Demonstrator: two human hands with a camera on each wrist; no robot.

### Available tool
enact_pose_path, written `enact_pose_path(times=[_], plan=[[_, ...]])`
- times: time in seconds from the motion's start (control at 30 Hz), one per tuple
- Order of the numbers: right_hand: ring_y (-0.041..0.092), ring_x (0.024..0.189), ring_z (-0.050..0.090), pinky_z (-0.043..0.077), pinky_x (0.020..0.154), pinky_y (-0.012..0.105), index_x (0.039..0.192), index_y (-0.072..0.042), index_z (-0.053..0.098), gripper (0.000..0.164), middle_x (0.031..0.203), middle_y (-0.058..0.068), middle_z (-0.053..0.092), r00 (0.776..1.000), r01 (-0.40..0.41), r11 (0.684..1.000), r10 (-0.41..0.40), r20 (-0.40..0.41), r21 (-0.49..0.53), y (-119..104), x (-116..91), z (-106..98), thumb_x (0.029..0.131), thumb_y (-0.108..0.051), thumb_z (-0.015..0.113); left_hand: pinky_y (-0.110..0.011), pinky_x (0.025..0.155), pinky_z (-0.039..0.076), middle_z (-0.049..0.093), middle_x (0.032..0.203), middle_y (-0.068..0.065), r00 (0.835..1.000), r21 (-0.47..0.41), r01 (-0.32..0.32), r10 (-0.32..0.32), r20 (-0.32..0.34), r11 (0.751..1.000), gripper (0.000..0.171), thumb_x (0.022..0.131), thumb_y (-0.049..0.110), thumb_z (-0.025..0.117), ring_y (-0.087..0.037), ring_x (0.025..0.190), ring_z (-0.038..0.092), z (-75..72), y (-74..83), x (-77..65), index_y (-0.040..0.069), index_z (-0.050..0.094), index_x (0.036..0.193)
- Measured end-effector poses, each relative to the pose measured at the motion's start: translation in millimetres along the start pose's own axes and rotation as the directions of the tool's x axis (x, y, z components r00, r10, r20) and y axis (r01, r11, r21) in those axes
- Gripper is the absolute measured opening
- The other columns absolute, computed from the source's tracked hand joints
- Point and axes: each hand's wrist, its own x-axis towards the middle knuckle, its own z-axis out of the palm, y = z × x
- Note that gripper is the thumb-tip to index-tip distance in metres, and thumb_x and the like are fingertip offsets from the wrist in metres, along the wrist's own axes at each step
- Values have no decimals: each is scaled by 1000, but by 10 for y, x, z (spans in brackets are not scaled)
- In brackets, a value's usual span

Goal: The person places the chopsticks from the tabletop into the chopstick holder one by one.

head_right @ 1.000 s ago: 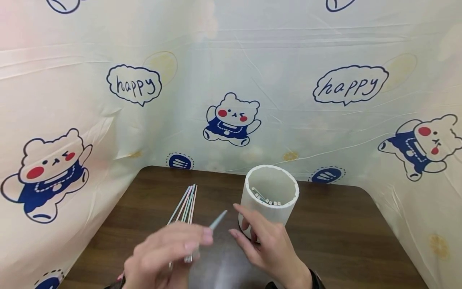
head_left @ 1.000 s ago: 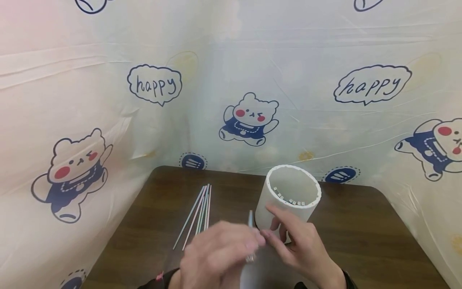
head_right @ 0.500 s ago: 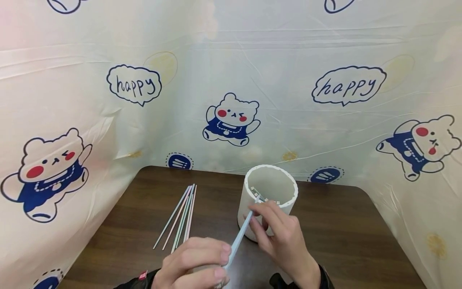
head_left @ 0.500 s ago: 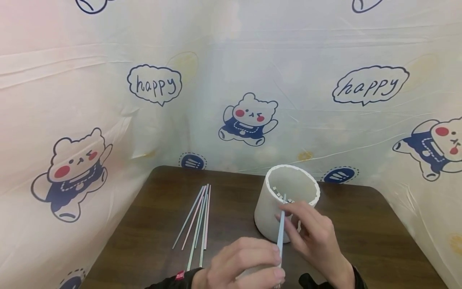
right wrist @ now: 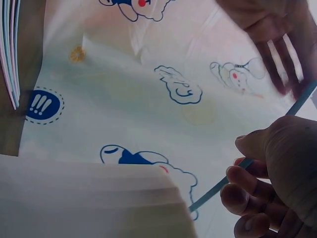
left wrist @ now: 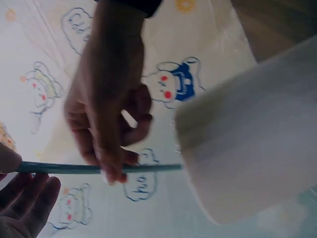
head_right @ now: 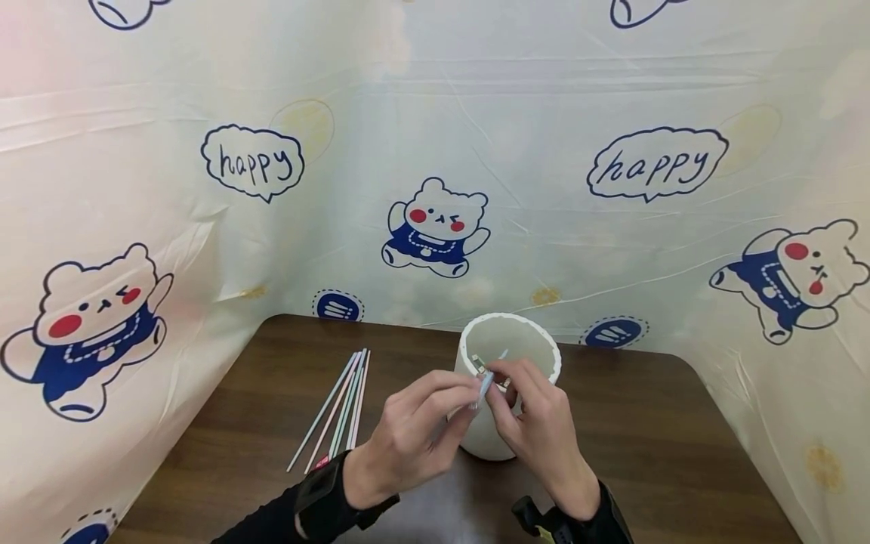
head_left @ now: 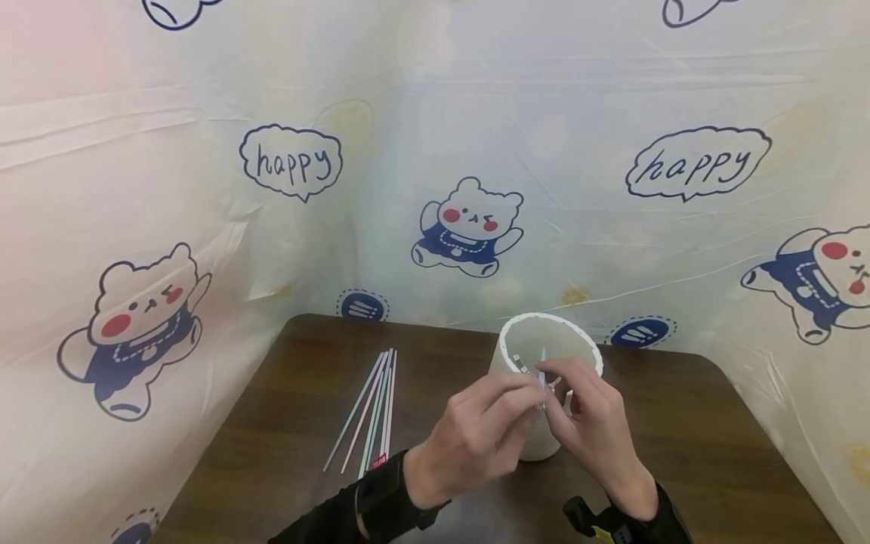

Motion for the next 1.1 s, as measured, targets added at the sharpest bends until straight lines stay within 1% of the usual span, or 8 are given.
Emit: enact_pose_path(times=[0.07,0.17,0.3,0.43,0.53,0.7,0.97,1.1], plan=[[4,70,52,36,59,11,110,-4,68,42,91,4,65,999,-27,1000,27,25,-2,22,-22,5,104,-42,51,-22,99,55,68,109,-9,998,-16,52,-52,30,999,24,93,5,71,-14,101,67,72,-76,-66,1,65,116],[4,71,53,38,60,12,112,-5,68,38,93,4,66,998,-51,999,51,45,-5,44,-52,8,103,-39,54,-20,98,55,68,108,-6,995,-21,89,-88,53,996,23,93,6,71,-12,100,66,163,-167,-135,4,67,115],[3,72,54,39,60,14,114,-7,68,22,95,3,67,996,-69,998,70,60,-14,53,-69,15,94,-15,73,-18,96,54,67,106,-4,989,2,130,-130,74,991,18,94,9,71,-11,100,63,271,-267,-198,6,69,112],[3,70,53,39,59,14,110,-9,69,39,93,1,67,997,-52,998,54,54,-28,56,-68,44,77,7,81,-14,90,52,66,105,-3,977,20,186,-187,100,982,15,95,11,70,-11,99,61,363,-371,-269,8,71,110],[3,67,50,38,58,11,106,-9,69,38,89,-1,65,997,-48,998,51,54,-44,74,-72,65,75,9,81,-14,86,51,65,106,-2,961,27,239,-241,138,971,13,96,14,69,-12,100,60,414,-431,-320,9,72,109],[1,65,43,36,59,8,103,-8,69,29,87,-2,61,992,-88,993,95,89,-81,116,-89,77,80,5,80,-19,89,52,64,108,0,933,45,296,-299,202,954,14,99,19,66,-12,105,58,459,-484,-364,12,72,110],[0,62,40,33,57,8,102,-10,71,29,81,-4,58,993,-84,994,90,77,-70,139,-129,64,77,3,82,-23,96,50,66,109,1,921,85,303,-315,229,949,16,102,21,61,-14,110,58,484,-495,-409,13,73,109],[1,62,42,35,56,9,101,-9,72,31,80,-4,59,994,-80,996,83,65,-47,141,-122,60,76,5,82,-25,96,49,67,109,1,923,93,294,-307,232,951,19,103,22,59,-14,110,58,489,-504,-423,14,75,108]])
